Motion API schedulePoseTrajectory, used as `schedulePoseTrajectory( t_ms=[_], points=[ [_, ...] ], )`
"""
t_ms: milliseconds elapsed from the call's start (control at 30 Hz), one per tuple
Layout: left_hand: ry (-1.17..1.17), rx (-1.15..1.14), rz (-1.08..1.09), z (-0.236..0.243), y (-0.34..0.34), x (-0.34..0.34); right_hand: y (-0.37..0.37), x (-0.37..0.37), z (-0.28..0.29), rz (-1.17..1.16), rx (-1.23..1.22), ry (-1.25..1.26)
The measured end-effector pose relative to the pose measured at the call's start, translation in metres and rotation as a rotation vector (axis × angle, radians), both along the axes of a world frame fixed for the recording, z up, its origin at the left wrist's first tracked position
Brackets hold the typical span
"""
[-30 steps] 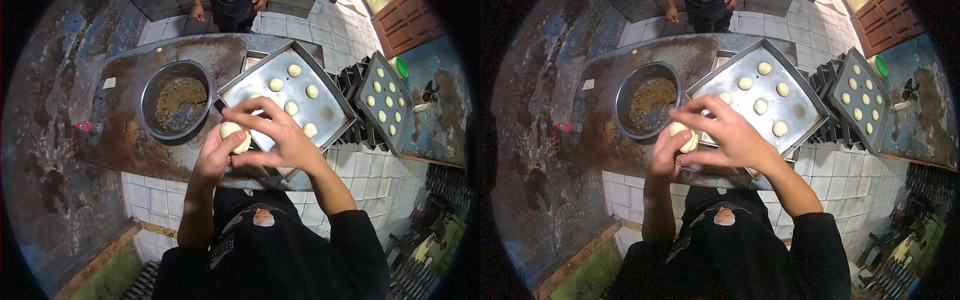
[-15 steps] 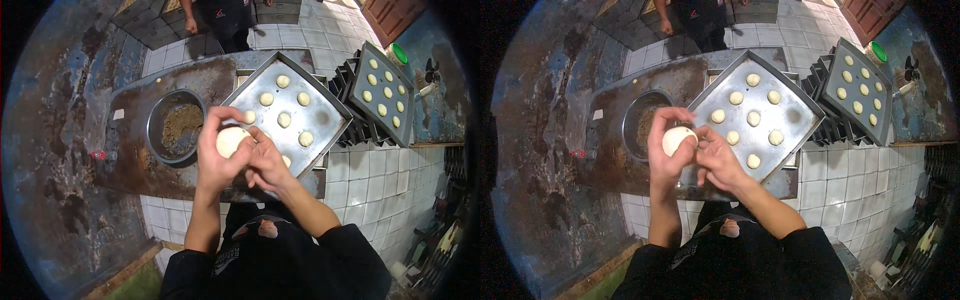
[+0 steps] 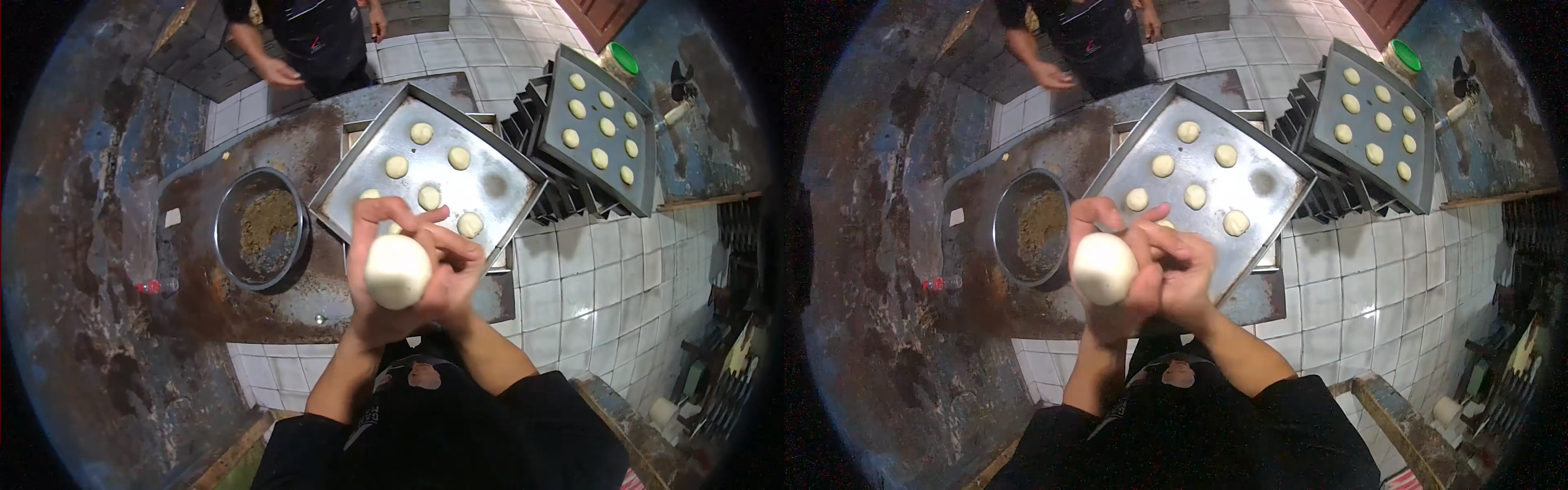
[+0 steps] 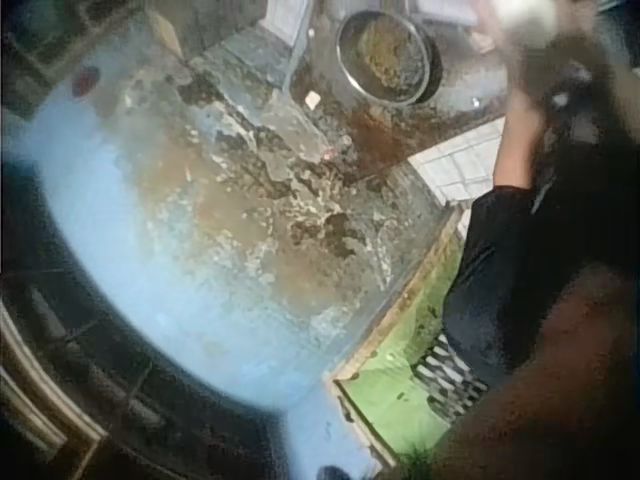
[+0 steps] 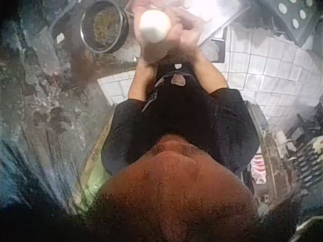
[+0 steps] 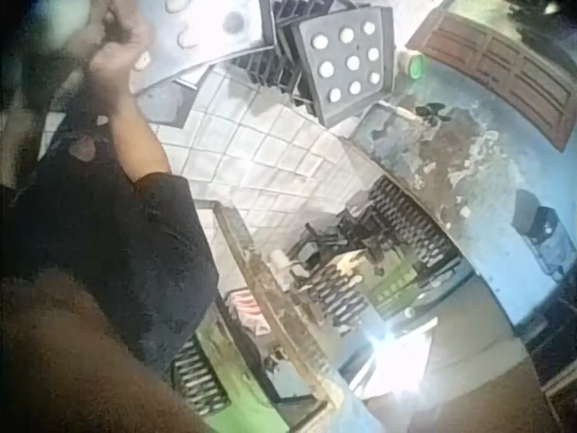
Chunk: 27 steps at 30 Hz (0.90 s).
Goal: The person prepares filled dough balls by taking a portion of dough, flattening it, adding a scoop of filling from a bowl, sealing the dough around the filling, and placing the finished balls onto a metal tray.
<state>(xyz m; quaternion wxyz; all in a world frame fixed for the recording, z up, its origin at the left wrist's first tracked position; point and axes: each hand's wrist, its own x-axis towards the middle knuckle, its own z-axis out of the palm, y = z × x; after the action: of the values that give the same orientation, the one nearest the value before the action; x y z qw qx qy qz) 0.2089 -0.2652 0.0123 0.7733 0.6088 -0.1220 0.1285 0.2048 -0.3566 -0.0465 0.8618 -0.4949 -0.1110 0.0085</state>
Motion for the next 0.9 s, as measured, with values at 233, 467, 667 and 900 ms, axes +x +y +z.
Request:
schedulePoseTrajectory(
  t_ms=[233, 467, 667, 900],
  points=[
    [0.264, 0.481, 0.096, -0.089, 0.028, 0.031, -0.090, 0.042, 0.006, 0.207, -0.577, 0.101],
    [0.572, 0.544, -0.380, -0.159, -0.029, 0.077, -0.131, 0.069, -0.056, 0.191, -0.513, 0.270],
    [0.358, 0.715, -0.144, -0.179, -0.023, 0.103, -0.184, 0.132, -0.167, -0.138, -0.849, 0.224],
    [0.536, 0.689, 0.067, -0.204, 0.057, 0.018, -0.157, 0.157, -0.273, -0.050, -1.862, -0.325]
  ],
)
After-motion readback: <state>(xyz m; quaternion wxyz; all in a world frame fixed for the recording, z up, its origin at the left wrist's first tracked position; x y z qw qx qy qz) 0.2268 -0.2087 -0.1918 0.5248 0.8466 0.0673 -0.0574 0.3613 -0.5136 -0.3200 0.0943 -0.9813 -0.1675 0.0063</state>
